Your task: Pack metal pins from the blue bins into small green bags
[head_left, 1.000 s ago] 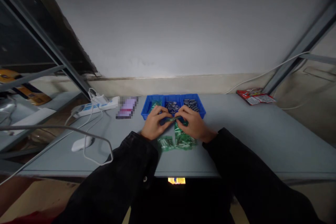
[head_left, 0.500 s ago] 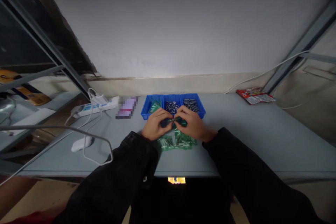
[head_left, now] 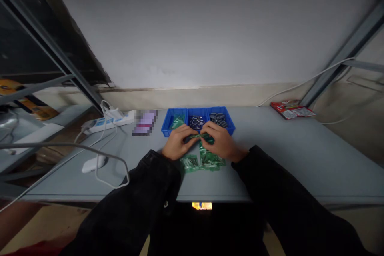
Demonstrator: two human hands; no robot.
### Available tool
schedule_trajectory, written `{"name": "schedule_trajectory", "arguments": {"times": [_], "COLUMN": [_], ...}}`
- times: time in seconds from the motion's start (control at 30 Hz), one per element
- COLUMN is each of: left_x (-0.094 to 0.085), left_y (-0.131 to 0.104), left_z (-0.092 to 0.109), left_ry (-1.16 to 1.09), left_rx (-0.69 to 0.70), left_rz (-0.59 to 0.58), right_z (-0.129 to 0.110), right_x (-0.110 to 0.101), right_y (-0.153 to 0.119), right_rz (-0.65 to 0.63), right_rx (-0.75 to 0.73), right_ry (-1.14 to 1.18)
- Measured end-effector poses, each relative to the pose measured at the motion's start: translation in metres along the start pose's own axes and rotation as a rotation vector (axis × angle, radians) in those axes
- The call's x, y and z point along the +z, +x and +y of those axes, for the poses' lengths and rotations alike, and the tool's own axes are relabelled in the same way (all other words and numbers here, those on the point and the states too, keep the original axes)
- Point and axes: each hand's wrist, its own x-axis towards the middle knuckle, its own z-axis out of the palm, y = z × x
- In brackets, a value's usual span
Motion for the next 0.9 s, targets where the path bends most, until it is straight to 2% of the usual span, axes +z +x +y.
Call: {"name": "schedule_trajectory", "arguments": {"times": [0.23, 0.57, 0.9], "left_x": [0.0004, -0.0028, -0.0028], "left_y": [0.0011, 0.0014, 0.0009], "left_z": [0.0015, 0.0043, 0.0059], "left_ry": [0.017, 0.013, -0.004], "left_rx": [-0.001, -0.023, -0.02], "left_rz": [-0.02, -0.017, -0.075], "right_z": [0.0015, 0.0009, 0.0017], "right_x": [0.0018, 0.0014, 0.0021], "right_y": [-0.0001, -0.0014, -0.0026], "right_rz": [0.025, -0.038, -0.063], "right_rx": [0.001, 0.055, 0.014], "right_ry": [-0.004, -0.012, -0.018]}}
